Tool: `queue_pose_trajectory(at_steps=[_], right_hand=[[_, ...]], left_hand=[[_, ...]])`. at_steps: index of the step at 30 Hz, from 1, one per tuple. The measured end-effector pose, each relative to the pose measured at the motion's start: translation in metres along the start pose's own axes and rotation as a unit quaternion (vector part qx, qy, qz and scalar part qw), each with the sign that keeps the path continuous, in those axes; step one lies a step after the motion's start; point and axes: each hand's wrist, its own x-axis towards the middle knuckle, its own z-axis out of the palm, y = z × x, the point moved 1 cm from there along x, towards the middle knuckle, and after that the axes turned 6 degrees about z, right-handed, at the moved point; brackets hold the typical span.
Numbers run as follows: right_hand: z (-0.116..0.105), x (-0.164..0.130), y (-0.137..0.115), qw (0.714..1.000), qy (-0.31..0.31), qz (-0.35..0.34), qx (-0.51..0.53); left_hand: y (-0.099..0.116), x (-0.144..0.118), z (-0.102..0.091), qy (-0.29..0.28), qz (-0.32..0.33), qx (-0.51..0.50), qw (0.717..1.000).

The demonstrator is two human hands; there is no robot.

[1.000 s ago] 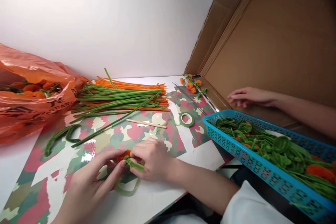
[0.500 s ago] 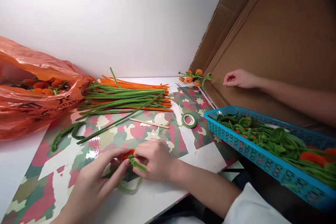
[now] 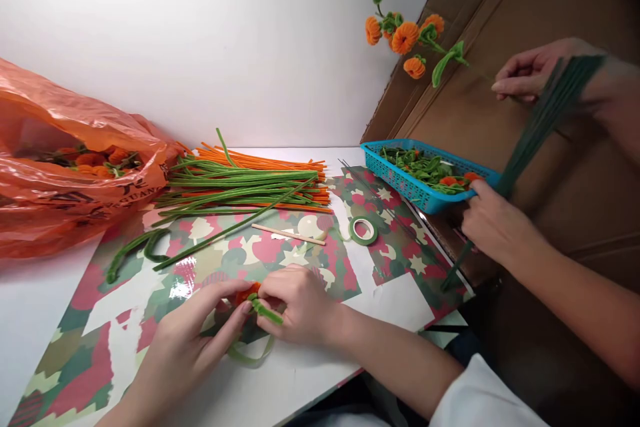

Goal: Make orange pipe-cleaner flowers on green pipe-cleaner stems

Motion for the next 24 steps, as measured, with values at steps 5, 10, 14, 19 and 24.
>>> queue_pose_trajectory(at_steps=[5,10,14,19,24], right_hand=[[-0.002,0.001,-0.003,0.998,0.006,0.013,0.069],[-0.012,0.001,-0.006,0.947,-0.006,0.16,0.279],[-0.014,0.005,0.001,0.845,0.011,0.297,0.444],[-0.008,0.005,0.008,0.821,0.044,0.324,0.468],[-0.007,-0.001,0.004,0.858,0.009,0.312,0.408]], left_hand=[[0.005,0.003,0.0,0.019,-0.022,-0.033,0.999],[0.01,0.005,-0.001,0.033,-0.074,-0.159,0.984],[0.011,0.007,-0.003,0.105,-0.129,-0.197,0.966],[0.008,0.01,-0.003,0.111,-0.079,-0.12,0.983],[0.015,0.012,-0.002,0.104,-0.001,-0.028,0.994]])
